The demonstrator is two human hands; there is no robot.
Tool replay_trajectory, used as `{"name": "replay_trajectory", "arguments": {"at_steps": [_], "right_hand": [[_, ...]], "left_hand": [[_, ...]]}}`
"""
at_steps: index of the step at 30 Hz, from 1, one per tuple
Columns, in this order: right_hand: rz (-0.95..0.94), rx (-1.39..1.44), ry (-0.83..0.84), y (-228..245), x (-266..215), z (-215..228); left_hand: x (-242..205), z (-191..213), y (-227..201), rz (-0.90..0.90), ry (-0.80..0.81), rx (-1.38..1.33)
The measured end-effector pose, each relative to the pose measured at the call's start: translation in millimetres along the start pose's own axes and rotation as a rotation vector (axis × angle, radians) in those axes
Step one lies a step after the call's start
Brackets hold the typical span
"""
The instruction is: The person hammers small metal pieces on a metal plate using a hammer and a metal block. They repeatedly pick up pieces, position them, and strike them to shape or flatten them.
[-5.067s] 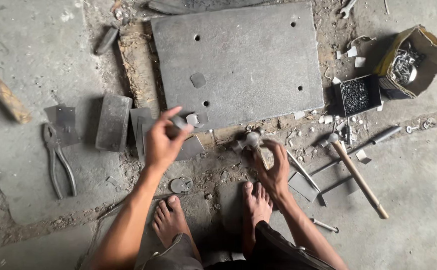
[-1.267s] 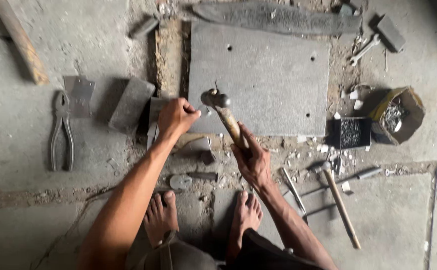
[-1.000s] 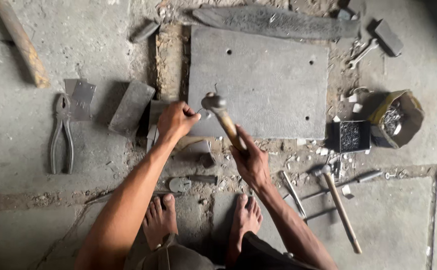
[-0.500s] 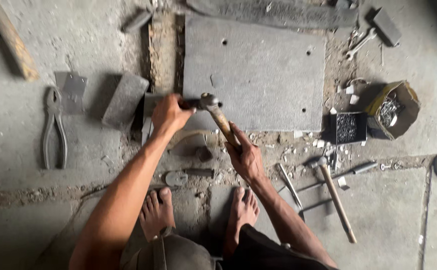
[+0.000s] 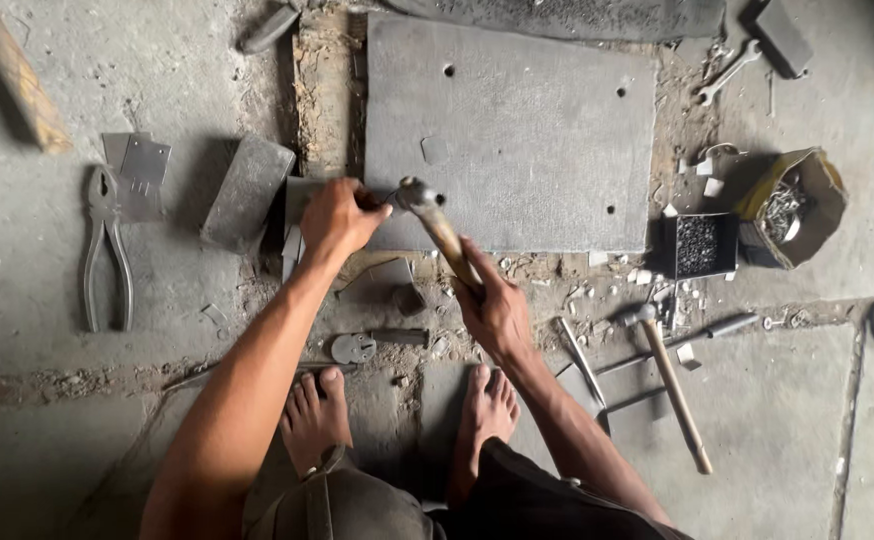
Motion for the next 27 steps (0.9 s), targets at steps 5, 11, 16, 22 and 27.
{"name": "replay_trajectory", "arguments": {"at_steps": [5, 11, 16, 22, 27], "right_hand": [[0.115, -0.085, -0.035, 5, 28, 4], [-0.048, -0.021, 0.054, -5, 36, 14], [-0.105, 0.089, -0.053, -19, -5, 24], [-0.11, 0.029, -0.091, -14, -28, 37], [0.021, 0.0, -0.106, -3, -26, 36]], "left_hand": [[1, 11, -7, -0.015, -0.004, -0.011], [-14, 6, -25, -0.151, -0.193, 0.104], [-9, -15, -30, -0.232, -0.241, 0.294], [-5, -32, -27, -0.431, -0.253, 0.401], [-17, -31, -20, -0.521, -0.239, 0.395]]}}
Point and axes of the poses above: each hand's wrist, its own x-axis towards the middle knuckle, its own z-axis out of the back of the hand, y = z × x, the point moved 3 cm from there along x, towards the middle knuckle, and after that the axes turned 13 degrees about y, right-handed, at the moved point
